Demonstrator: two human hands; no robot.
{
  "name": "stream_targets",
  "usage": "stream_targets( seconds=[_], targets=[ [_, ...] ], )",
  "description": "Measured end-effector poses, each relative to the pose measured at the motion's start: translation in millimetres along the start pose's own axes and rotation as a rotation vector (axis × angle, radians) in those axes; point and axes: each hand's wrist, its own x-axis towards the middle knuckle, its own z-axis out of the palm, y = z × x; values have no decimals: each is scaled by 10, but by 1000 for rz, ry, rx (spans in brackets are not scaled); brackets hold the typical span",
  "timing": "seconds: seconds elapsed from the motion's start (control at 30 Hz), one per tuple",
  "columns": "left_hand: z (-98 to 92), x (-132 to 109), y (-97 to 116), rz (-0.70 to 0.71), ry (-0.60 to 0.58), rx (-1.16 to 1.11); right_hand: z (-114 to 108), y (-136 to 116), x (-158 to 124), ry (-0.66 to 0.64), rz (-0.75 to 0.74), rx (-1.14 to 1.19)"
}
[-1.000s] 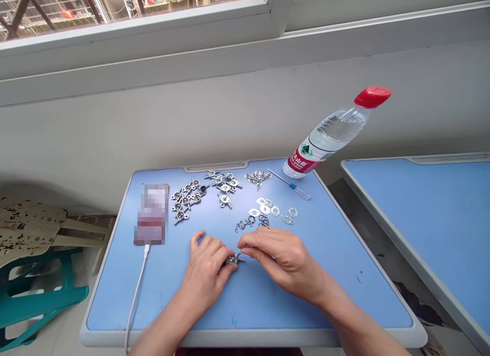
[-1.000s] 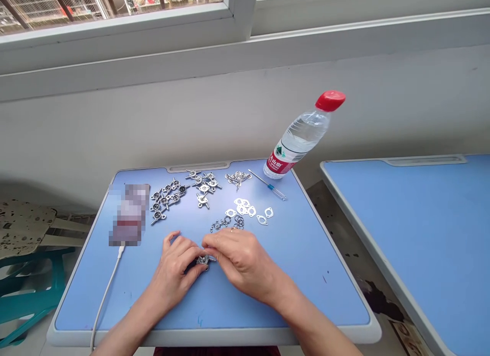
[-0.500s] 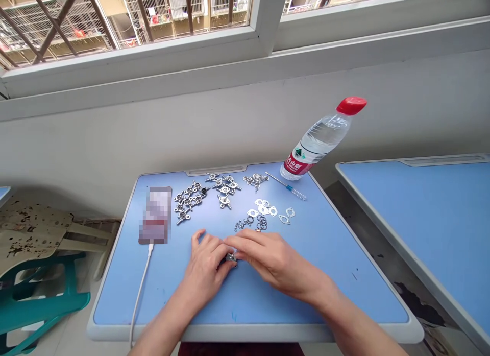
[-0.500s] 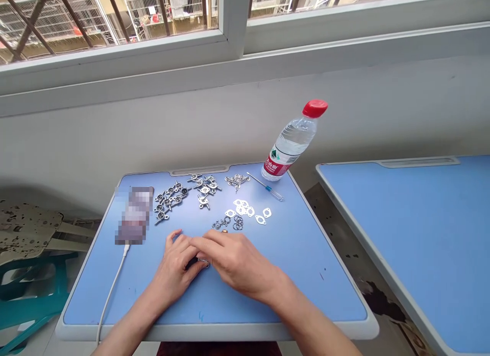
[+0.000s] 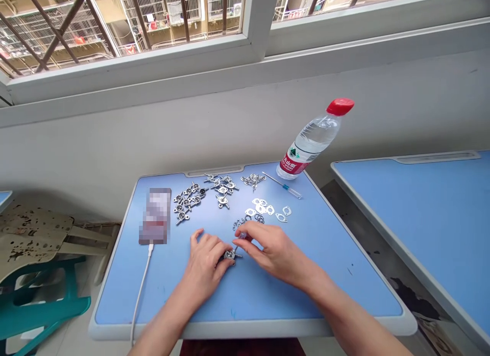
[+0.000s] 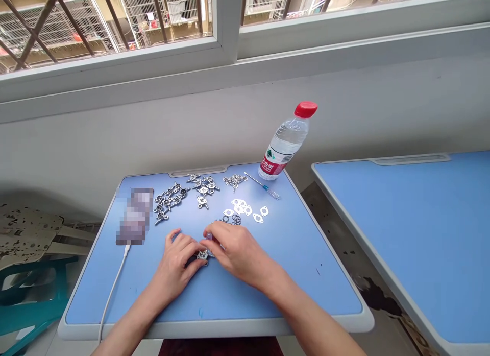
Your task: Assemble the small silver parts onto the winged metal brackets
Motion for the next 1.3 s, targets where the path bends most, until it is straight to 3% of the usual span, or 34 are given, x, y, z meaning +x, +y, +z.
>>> stream_targets(
  seconds=[0.33, 0.77, 1.03, 1.3],
  targets=[
    [17, -11, -20, -12, 28, -20, -164, -23, 27, -218, -21, 174],
    [44, -24, -42, 21, 46, 15, 56, 21, 0, -10, -17, 88],
    [41, -36, -57, 12, 58, 23, -117, -52, 15, -248, 31, 241],
    [40, -32, -52, 26, 73, 53, -16, 14, -3, -137, -14, 140]
  ],
)
